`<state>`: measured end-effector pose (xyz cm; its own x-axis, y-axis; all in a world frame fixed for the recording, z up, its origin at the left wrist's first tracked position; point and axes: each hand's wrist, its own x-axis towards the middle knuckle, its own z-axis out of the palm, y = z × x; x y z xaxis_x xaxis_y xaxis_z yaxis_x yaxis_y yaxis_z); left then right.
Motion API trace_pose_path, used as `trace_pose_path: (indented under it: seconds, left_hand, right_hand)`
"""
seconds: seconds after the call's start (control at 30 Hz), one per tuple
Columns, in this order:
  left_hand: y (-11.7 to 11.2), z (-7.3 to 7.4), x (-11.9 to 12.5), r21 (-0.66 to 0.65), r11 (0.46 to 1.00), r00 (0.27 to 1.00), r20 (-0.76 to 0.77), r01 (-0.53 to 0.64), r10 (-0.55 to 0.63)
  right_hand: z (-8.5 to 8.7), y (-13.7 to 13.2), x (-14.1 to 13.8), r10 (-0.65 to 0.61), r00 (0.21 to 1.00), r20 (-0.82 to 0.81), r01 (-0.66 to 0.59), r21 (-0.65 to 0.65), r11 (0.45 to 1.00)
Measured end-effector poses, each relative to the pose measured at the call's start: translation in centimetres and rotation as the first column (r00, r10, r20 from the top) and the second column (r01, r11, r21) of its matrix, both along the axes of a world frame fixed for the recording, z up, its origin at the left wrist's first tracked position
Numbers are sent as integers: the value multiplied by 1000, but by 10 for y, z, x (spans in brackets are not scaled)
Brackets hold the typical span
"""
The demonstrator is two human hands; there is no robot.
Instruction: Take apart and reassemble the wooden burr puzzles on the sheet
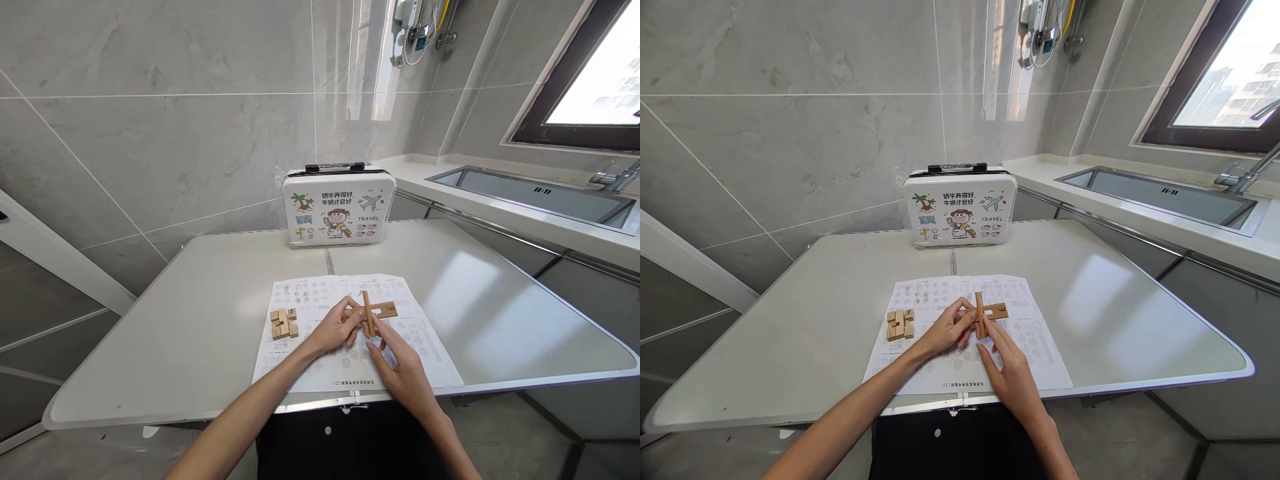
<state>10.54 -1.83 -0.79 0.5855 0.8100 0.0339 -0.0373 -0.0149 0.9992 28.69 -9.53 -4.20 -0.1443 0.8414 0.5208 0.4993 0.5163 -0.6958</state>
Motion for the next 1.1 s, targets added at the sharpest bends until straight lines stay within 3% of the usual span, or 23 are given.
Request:
trace_pose_path:
  seconds: [0.17,0.4,0.7,0.97,1.1]
  left_hand:
    - [-3,0,-1,33,999,998,-60,13,-11]
    - [-3,-1,0,44,999,998,-64,0,3]
    - [-8,13,1,118,993,997,-72,-1,10]
    - [-2,5,1,10,999,999,24,46,-46]
    - [2,3,-1,-1,1000,997,77,7,-6]
  right_hand:
    - [-1,-5,-2,-86,995,-48,87,13,996]
    - [-1,-4,-2,-74,997,-35,77,74,994]
    - [3,-6,-2,-87,995,-53,89,51,995]
    - [2,-6,-3,-103,993,-60,106,53,993]
    - [5,-7,-3,-149,985,-81,150,0,989]
